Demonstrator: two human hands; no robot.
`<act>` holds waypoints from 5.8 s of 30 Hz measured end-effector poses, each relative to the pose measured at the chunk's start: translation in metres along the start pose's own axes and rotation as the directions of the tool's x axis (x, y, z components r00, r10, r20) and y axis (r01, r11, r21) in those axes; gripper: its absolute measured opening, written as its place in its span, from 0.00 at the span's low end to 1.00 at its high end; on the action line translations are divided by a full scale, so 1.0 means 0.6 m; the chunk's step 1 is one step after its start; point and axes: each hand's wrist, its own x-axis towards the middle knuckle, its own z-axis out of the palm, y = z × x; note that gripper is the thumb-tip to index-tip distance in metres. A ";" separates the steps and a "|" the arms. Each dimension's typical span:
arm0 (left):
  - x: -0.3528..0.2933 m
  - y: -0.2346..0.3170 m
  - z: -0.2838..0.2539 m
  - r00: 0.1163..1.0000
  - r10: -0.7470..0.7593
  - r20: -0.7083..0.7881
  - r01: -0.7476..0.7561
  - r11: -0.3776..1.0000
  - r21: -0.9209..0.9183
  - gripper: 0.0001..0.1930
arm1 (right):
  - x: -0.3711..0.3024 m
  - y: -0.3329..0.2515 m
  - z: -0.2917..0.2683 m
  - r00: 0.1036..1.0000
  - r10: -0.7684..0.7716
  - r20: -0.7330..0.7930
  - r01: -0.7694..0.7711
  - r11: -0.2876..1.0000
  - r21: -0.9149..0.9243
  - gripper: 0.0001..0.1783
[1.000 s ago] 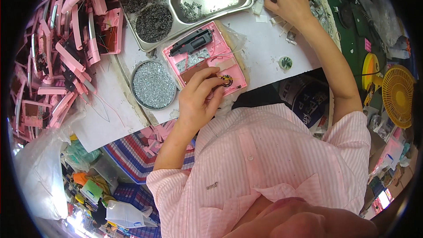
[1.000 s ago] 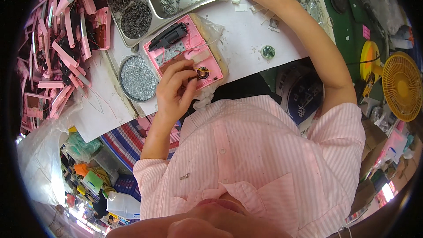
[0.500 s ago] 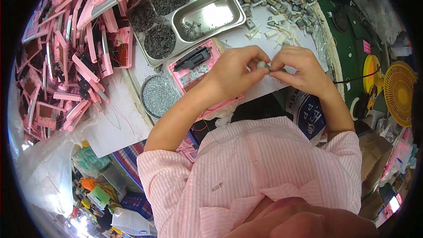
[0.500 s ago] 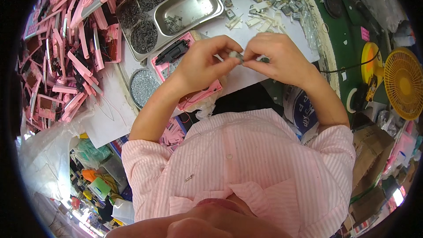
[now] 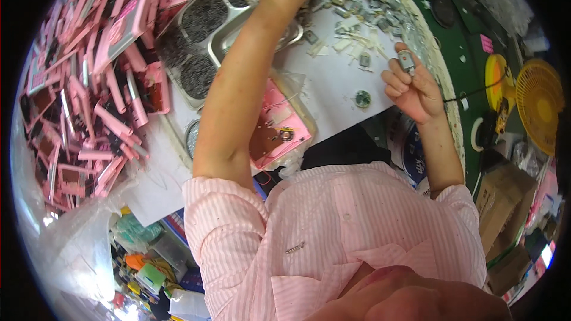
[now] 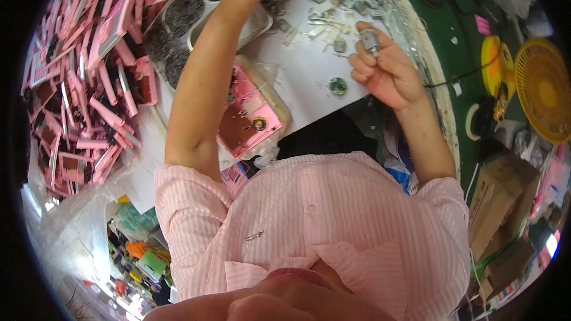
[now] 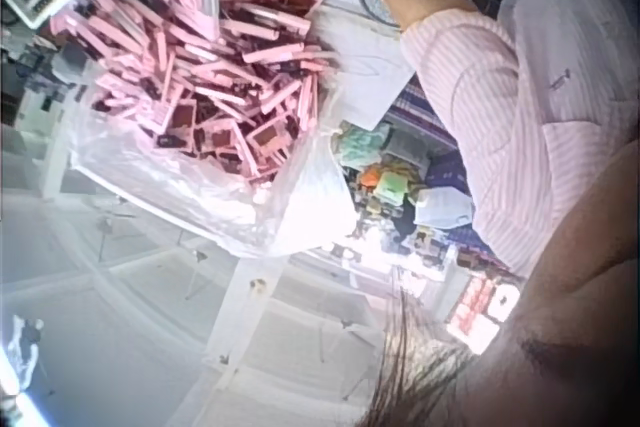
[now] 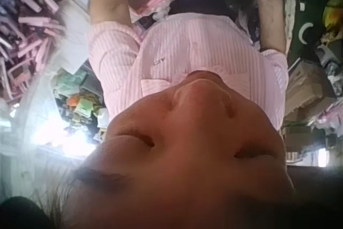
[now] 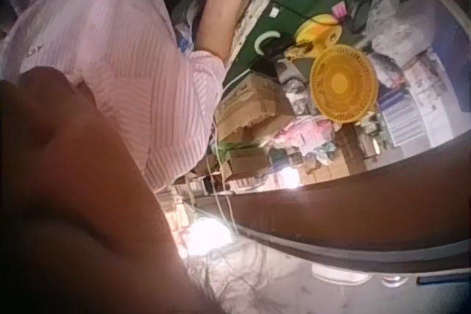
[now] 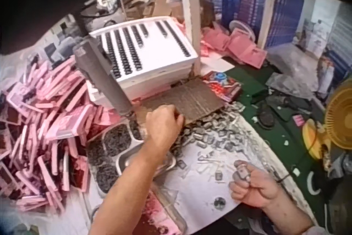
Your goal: Assemble and solder internal electronic components into a pink toy housing.
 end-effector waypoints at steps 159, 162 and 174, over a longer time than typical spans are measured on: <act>-0.317 0.062 -0.227 0.854 -0.186 0.487 -0.107 0.851 0.514 0.06 | 0.028 0.084 0.068 0.965 -0.133 0.225 0.244 0.150 -0.958 0.19; -0.335 0.049 -0.238 0.914 -0.162 0.371 -0.021 0.896 0.444 0.05 | 0.026 0.081 0.062 0.962 -0.154 0.226 0.251 0.171 -0.953 0.19; -0.287 0.091 -0.222 0.732 -0.316 0.604 -0.051 0.858 0.511 0.03 | 0.041 0.086 0.068 0.962 -0.113 0.250 0.268 0.179 -0.947 0.19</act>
